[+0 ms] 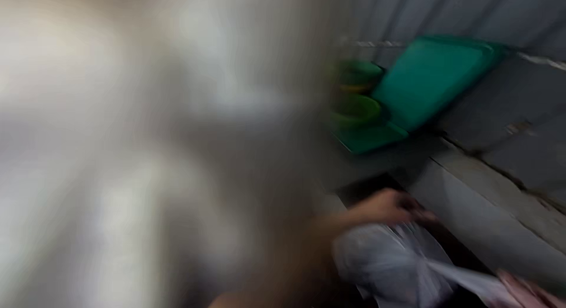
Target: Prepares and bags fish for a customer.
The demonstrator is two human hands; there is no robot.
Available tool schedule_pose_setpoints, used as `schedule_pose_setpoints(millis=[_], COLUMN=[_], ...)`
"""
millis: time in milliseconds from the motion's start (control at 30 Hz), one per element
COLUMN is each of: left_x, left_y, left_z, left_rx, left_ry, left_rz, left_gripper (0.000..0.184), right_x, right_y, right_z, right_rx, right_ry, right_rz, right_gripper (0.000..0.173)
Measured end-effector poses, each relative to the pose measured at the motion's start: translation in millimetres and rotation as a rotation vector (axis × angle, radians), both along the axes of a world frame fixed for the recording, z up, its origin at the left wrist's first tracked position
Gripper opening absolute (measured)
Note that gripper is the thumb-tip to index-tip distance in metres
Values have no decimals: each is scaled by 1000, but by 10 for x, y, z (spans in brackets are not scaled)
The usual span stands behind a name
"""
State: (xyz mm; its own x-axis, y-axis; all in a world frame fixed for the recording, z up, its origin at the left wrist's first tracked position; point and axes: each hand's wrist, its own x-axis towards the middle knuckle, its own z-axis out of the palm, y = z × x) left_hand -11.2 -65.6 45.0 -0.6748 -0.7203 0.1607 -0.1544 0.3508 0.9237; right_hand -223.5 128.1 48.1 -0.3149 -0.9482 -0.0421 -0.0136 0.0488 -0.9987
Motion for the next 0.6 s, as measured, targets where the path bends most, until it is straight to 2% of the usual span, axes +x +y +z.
schedule_pose_setpoints(millis=[133,200,267,367,467,533,600], left_x=[125,97,117,258,442,526,613], left_y=[70,67,122,311,648,666,570], left_z=[-210,-541,-725,-537,46,99,-63], left_rx=[301,312,386,355,329,339,396], left_ry=[-189,-111,14,138,-9,-55,-98], left_rz=[-2,4,1,-96,-141,-201,-148], left_gripper=[28,23,18,20,23,27,26], right_x=[134,108,90,123,234,293,243], right_y=[-76,-116,-75,-26,70,114,73], right_z=[-383,-570,-678,-615,-353,-263,-347], right_rx=[-3,9,-4,-21,-49,-17,83], right_ry=[154,98,83,160,195,184,221], right_rz=[-104,-169,-156,-49,71,150,204], right_gripper=[17,21,24,26,26,24,23])
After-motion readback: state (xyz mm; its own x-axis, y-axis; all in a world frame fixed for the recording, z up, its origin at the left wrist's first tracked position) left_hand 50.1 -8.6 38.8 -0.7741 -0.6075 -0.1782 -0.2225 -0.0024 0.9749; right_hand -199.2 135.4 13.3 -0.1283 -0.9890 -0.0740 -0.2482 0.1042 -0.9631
